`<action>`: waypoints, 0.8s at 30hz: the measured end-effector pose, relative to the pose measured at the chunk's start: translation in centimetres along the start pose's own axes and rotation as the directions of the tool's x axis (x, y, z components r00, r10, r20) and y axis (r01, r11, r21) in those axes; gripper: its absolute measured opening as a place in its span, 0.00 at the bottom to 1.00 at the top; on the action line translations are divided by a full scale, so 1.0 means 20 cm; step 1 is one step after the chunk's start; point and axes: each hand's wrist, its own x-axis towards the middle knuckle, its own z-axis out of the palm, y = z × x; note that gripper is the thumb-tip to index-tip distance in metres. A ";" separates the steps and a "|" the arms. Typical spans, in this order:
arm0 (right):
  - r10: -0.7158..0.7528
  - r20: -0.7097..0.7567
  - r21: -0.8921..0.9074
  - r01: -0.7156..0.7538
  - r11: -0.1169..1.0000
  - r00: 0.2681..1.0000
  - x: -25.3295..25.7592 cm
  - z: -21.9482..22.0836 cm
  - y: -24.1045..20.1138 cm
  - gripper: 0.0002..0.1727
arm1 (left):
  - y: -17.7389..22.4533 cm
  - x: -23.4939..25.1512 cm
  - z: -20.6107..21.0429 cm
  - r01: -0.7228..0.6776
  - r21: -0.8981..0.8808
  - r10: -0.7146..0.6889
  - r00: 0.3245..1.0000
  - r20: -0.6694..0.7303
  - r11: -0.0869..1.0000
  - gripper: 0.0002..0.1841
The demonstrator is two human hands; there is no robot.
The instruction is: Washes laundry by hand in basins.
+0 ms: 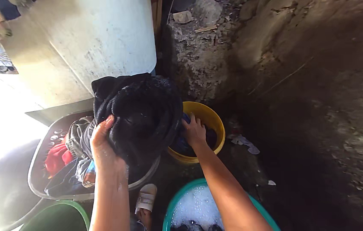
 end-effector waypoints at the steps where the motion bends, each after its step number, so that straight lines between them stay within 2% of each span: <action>1: -0.040 0.022 -0.036 0.040 0.999 0.999 0.03 0.02 0.00 0.37 | 0.00 0.00 -0.01 0.006 0.002 -0.006 1.000 0.003 1.000 0.15; 3: -0.126 0.077 -0.047 0.130 0.990 0.989 0.07 0.04 0.02 0.21 | -0.01 0.00 -0.01 0.021 0.010 -0.021 1.000 -0.003 1.000 0.13; 5: -0.216 0.108 0.039 0.213 0.976 0.970 0.08 0.02 0.04 0.14 | -0.02 0.01 -0.02 0.043 0.014 -0.043 0.999 0.007 0.999 0.12; 7: -0.200 0.129 0.148 0.181 0.972 0.971 0.08 -0.03 0.05 0.18 | -0.03 0.02 -0.02 0.058 0.009 -0.058 0.998 0.004 0.998 0.12; 10: -0.110 0.129 0.172 0.087 0.981 0.985 0.07 -0.16 0.05 0.26 | -0.05 0.02 -0.02 0.068 -0.007 -0.068 0.998 0.000 0.998 0.13; 13: -0.087 0.063 0.168 0.075 0.983 0.994 0.04 -0.31 0.08 0.27 | -0.05 0.03 -0.03 0.069 -0.030 -0.069 0.998 0.009 0.997 0.13; 17: -0.027 -0.033 0.377 0.038 0.926 0.999 0.03 -0.42 0.17 0.29 | -0.02 0.04 -0.05 0.038 -0.048 -0.036 0.999 0.034 0.998 0.12; 20: 0.075 -0.100 0.553 -0.007 0.833 0.992 -0.01 -0.49 0.21 0.28 | 0.01 0.04 -0.05 0.011 -0.064 -0.010 1.000 0.016 0.998 0.12; 24: 0.164 -0.158 0.807 0.032 0.590 0.974 -0.12 -0.52 0.25 0.28 | 0.03 0.04 -0.07 0.002 -0.100 -0.001 1.000 0.009 0.995 0.15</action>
